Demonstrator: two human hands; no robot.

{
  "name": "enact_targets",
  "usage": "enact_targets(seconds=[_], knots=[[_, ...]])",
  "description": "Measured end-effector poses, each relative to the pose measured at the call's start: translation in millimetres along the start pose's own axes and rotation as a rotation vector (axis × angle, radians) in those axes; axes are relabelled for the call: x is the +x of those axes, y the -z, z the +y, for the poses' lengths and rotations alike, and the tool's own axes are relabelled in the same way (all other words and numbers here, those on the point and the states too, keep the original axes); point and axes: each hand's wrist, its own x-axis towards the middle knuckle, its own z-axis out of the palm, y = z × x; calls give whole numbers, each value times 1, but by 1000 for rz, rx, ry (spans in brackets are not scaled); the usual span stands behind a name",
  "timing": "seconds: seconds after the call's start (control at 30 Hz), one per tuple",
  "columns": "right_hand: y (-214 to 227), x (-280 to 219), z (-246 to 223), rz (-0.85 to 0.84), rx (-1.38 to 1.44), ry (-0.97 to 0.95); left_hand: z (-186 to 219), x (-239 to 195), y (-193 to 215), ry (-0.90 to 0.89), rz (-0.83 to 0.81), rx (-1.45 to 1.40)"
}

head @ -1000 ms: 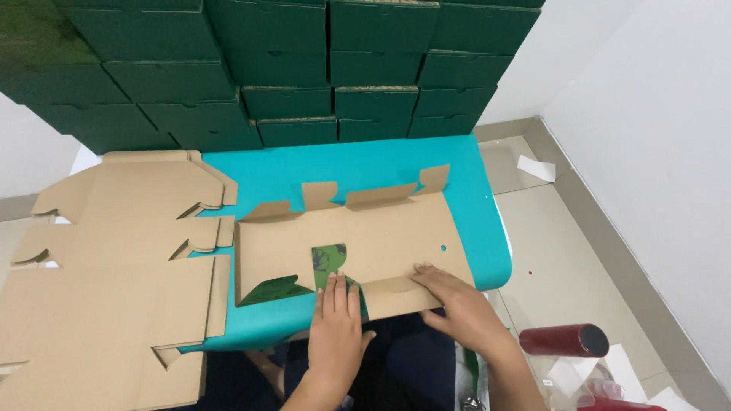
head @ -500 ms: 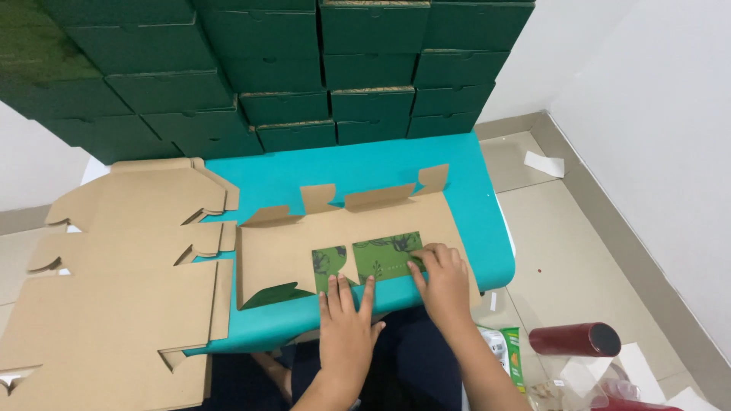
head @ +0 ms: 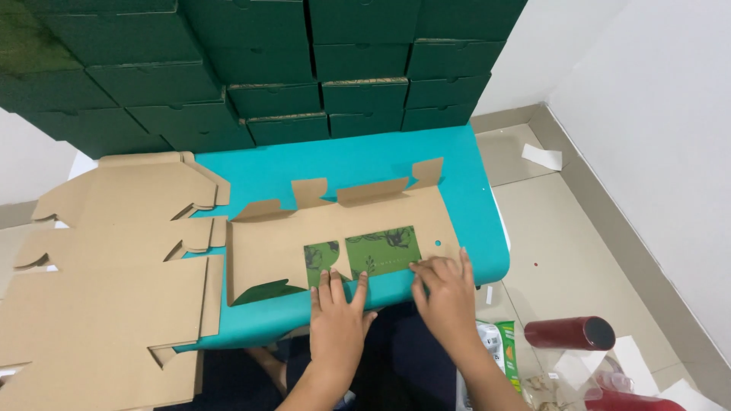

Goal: Assembling cardboard boxes from flat sheets by folding along creases and tucking flaps

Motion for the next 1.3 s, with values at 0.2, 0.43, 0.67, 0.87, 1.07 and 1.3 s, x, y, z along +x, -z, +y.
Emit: enact_targets(seconds=[0.2,0.43,0.67,0.87,1.07,1.3], knots=[[3,-13,28,-93,-4,54,2,0,3,7,-24,35],[34,-32,65,-435,18,28,-1,-2,2,-4,-7,21],[37,-3,74,-253,370,-326,-3,-7,0,19,127,5],[-5,7,77,-127,302,-445,-22,5,31,26,309,-387],[-26,1,75,27,39,-362,-19,50,41,104,175,-1654],[-2,20,59,-123,60,-419,-34,60,53,-9,-99,-1553]])
